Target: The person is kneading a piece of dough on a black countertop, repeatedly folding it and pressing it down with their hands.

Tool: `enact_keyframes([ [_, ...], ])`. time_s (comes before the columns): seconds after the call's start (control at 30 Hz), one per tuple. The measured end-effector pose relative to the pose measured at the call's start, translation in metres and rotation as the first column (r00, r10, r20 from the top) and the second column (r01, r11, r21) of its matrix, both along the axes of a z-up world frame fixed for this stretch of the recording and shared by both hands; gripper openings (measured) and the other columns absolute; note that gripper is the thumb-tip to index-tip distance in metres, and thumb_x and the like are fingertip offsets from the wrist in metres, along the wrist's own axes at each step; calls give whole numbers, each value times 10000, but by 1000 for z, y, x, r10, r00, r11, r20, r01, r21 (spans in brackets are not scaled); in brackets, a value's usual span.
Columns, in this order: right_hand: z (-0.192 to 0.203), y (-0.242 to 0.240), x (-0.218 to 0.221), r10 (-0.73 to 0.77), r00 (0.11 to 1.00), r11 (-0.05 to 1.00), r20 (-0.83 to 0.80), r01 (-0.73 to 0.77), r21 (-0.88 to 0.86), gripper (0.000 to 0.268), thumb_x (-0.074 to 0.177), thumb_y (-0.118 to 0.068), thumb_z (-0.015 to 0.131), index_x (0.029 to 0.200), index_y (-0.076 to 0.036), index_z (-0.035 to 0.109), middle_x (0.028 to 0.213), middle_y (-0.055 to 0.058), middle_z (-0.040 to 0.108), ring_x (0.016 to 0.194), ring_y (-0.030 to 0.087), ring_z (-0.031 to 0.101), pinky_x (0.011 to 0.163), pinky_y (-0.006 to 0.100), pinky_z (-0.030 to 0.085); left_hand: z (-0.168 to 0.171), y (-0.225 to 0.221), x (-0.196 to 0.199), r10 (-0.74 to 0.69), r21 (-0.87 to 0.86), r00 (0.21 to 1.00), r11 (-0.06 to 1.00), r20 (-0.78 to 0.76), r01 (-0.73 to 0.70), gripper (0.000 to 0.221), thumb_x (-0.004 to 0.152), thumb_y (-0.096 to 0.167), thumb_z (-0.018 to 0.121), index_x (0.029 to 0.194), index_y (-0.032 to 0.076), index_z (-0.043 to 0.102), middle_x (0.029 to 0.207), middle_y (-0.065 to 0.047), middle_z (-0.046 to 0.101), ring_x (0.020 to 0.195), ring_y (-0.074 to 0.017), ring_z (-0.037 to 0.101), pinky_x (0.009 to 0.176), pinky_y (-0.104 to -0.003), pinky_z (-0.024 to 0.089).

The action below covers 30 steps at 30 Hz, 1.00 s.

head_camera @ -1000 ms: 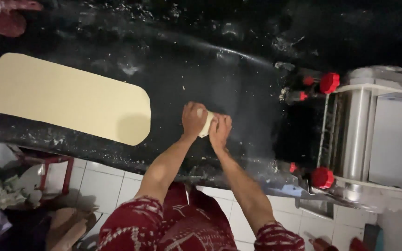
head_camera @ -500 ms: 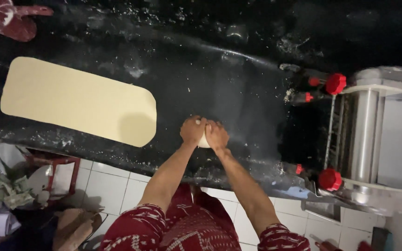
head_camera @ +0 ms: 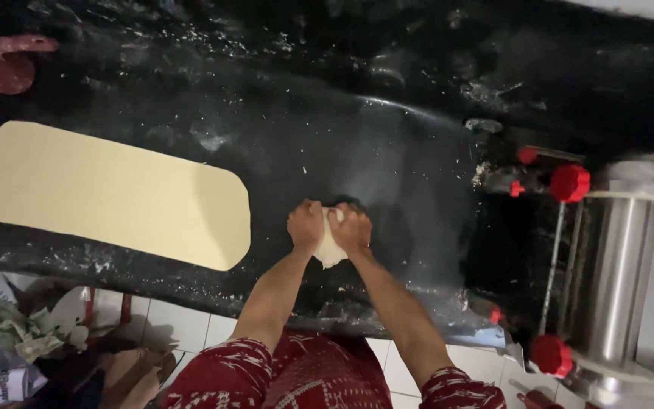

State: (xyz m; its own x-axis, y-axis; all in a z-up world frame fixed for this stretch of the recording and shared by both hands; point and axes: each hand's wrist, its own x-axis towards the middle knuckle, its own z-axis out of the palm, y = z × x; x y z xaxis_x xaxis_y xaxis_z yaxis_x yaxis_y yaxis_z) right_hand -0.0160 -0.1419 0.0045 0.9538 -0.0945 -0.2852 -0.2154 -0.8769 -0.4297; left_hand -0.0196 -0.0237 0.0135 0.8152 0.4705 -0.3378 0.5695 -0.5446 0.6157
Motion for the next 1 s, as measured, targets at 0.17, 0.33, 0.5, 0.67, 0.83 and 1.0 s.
enact_keyframes([
  [0.17, 5, 0, 16, -10, 1000, 996, 28, 8, 84, 355, 892, -517, 570, 986, -223, 746, 916, 81, 746, 885, 341, 742, 821, 495, 593, -24, 6, 11, -15, 46, 1000, 999, 19, 14, 473, 922, 426, 399, 826, 71, 696, 762, -189, 702, 766, -395, 725, 719, -523, 563],
  [0.33, -4, 0, 27, -3, 997, 1000, 72, 1, 24, 345, 893, -539, 594, 979, -240, 743, 904, 75, 740, 883, 326, 741, 821, 484, 598, -24, 0, 13, 5, 124, 998, 992, 65, -13, 540, 956, 461, 359, 835, 72, 714, 745, -181, 702, 767, -385, 738, 712, -524, 570],
  [0.5, 49, 7, 40, -70, 977, 996, -201, 79, 35, 472, 885, -614, 436, 1034, -299, 753, 1020, 1, 766, 1004, 275, 740, 875, 423, 578, -40, -3, 28, 28, 193, 999, 981, 31, -33, 449, 912, 473, 452, 852, 111, 712, 759, -141, 714, 741, -358, 746, 678, -495, 590],
  [0.67, 79, -11, 8, 72, 863, 985, 500, -141, 103, 300, 958, -380, 555, 1035, -134, 708, 908, 119, 638, 876, 360, 656, 814, 471, 535, 38, -3, 17, -137, 169, 912, 983, 386, 77, 160, 892, 268, 582, 934, 133, 658, 827, -82, 661, 777, -331, 727, 668, -438, 591],
  [0.83, 74, -15, -31, 125, 580, 951, 805, -302, 70, 148, 1021, -215, 543, 1047, -117, 652, 890, 72, 568, 828, 311, 583, 776, 434, 485, 56, -3, -22, -262, 207, 776, 963, 574, 172, 348, 771, 263, 769, 1041, 158, 576, 937, -64, 568, 841, -310, 706, 689, -427, 610],
  [1.0, 50, -14, -65, 179, 770, 973, 612, -229, 3, 201, 1040, -224, 462, 1051, -102, 621, 925, 85, 520, 868, 306, 543, 805, 436, 477, 39, 5, -44, -363, 130, 900, 931, 242, 341, 456, 851, 521, 706, 1164, 189, 687, 1049, -131, 658, 984, -363, 723, 791, -490, 612],
])
